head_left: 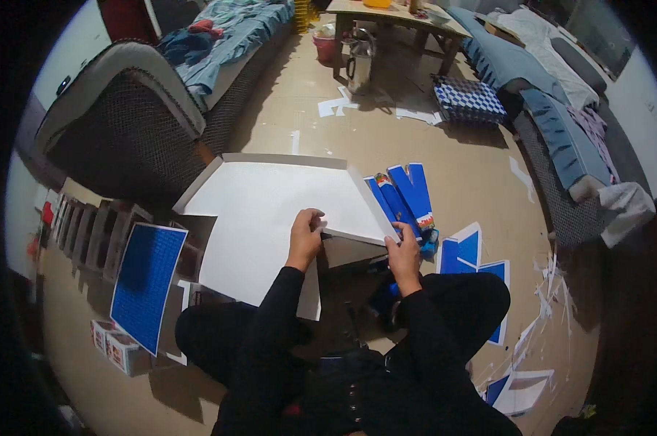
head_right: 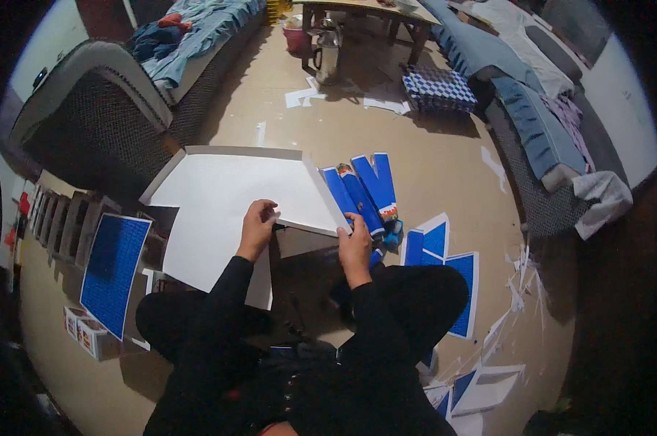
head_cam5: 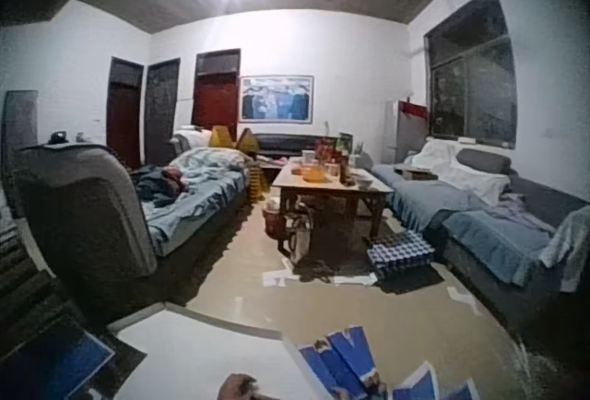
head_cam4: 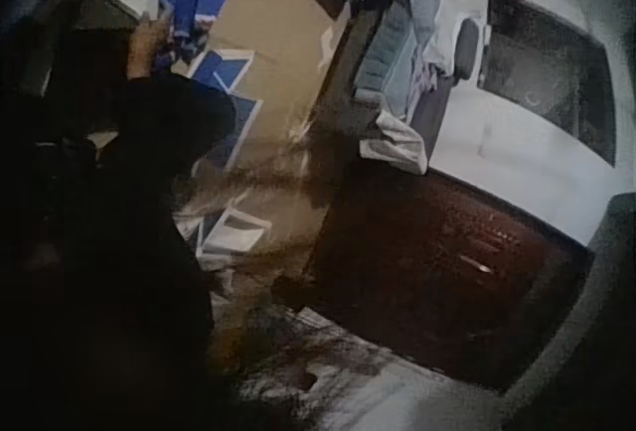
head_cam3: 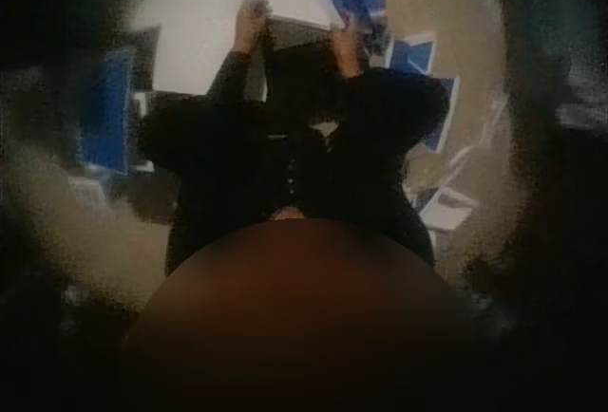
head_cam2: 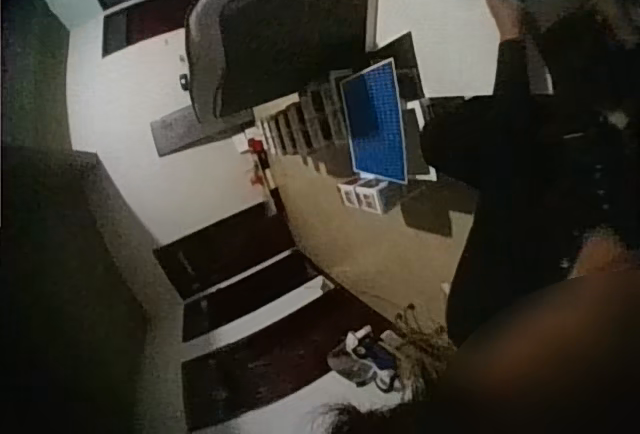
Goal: The person assembles small paper boxes by folding blue and white cardboard pieces and applying adhesive strips to secure the edges. They handle multiple box components, fold them into shape, and stack the finished boxes.
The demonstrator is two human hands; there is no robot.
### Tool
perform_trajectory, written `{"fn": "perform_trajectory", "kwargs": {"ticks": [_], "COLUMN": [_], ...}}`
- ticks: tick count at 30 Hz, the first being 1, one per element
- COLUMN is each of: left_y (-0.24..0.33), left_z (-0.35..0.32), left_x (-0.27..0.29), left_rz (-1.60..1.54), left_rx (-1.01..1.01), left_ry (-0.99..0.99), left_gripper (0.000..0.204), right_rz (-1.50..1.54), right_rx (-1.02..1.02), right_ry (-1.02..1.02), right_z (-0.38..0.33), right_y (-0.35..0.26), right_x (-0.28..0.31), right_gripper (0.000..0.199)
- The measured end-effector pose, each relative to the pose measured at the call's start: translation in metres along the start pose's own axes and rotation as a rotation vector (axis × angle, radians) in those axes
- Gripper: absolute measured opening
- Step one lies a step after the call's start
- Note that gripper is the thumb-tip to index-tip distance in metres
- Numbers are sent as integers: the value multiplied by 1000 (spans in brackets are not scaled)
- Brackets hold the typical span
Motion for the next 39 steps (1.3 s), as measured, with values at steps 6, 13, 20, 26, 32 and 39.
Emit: {"fn": "perform_trajectory", "kwargs": {"ticks": [6,13,20,26,32,39], "left_y": [38,41,58,67,67,64], "left_z": [-71,-162,-152,-150,-154,-161], "left_x": [72,59,66,45,30,33], "left_rz": [344,1042,749,732,737,748], "left_rx": [-223,-275,-435,-461,-478,-440], "left_ry": [-72,-416,-243,-205,-152,-148], "left_gripper": [46,80,35,29,29,39], "right_rz": [-63,-46,-182,-204,-140,-281], "right_rx": [94,50,81,47,73,363], "right_ry": [-51,-68,-24,148,156,13], "right_z": [14,22,16,23,7,-35], "right_y": [7,24,5,19,-1,-60], "right_x": [18,22,39,52,48,36], "right_gripper": [32,33,35,42,54,47]}}
Point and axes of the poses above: each hand's wrist, its own z-axis towards the middle knuckle, its own x-axis out of the back of the hand, y = z × x, the point moved 8 cm from there along z, towards the middle knuckle, and after that the axes turned 2 degrees about -y, right-handed, at the moved point
